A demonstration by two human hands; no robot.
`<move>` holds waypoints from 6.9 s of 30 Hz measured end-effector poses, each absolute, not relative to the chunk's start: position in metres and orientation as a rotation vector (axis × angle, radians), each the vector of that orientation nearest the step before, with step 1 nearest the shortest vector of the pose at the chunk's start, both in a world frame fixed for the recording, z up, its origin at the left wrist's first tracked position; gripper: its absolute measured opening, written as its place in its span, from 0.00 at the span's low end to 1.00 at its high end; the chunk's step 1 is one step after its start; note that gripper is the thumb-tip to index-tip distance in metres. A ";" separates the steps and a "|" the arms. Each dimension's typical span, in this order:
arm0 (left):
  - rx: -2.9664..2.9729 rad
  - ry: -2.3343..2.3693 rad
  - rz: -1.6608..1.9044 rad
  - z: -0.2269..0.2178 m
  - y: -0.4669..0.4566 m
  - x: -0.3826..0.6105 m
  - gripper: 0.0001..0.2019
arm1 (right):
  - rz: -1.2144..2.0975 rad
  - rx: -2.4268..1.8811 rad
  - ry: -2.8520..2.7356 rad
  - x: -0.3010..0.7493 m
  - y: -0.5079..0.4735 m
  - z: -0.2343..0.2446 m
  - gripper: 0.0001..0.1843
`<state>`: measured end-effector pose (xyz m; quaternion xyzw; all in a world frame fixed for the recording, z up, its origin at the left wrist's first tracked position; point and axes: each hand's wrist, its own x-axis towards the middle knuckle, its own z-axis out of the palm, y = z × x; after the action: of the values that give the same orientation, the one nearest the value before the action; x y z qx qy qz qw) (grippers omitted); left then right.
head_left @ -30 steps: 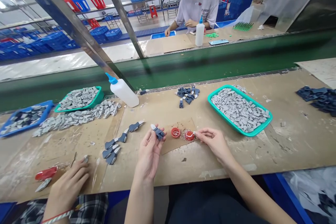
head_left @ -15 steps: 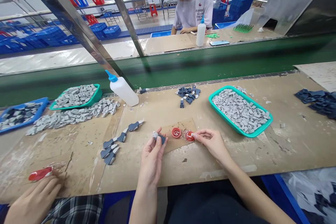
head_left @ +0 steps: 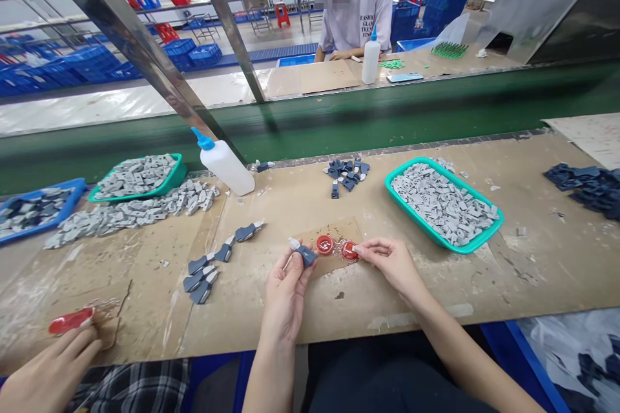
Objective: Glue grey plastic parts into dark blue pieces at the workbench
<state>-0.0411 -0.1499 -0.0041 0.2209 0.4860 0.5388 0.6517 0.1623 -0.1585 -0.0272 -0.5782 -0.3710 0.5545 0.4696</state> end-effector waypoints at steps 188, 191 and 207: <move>0.874 1.227 1.295 0.016 -0.142 -0.071 0.20 | 1.277 -1.286 -1.126 0.172 -0.156 -0.013 0.15; 0.865 1.256 1.319 0.016 -0.149 -0.071 0.20 | 1.333 -1.278 -1.083 0.166 -0.157 -0.014 0.16; 0.850 1.200 1.272 0.009 -0.157 -0.055 0.16 | 1.417 -1.376 -0.911 0.156 -0.155 -0.031 0.21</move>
<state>-0.0550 -0.1567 0.0085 0.3612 0.5099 0.5406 0.5633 0.1560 -0.1554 -0.0311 -0.5600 -0.3710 0.5769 0.4647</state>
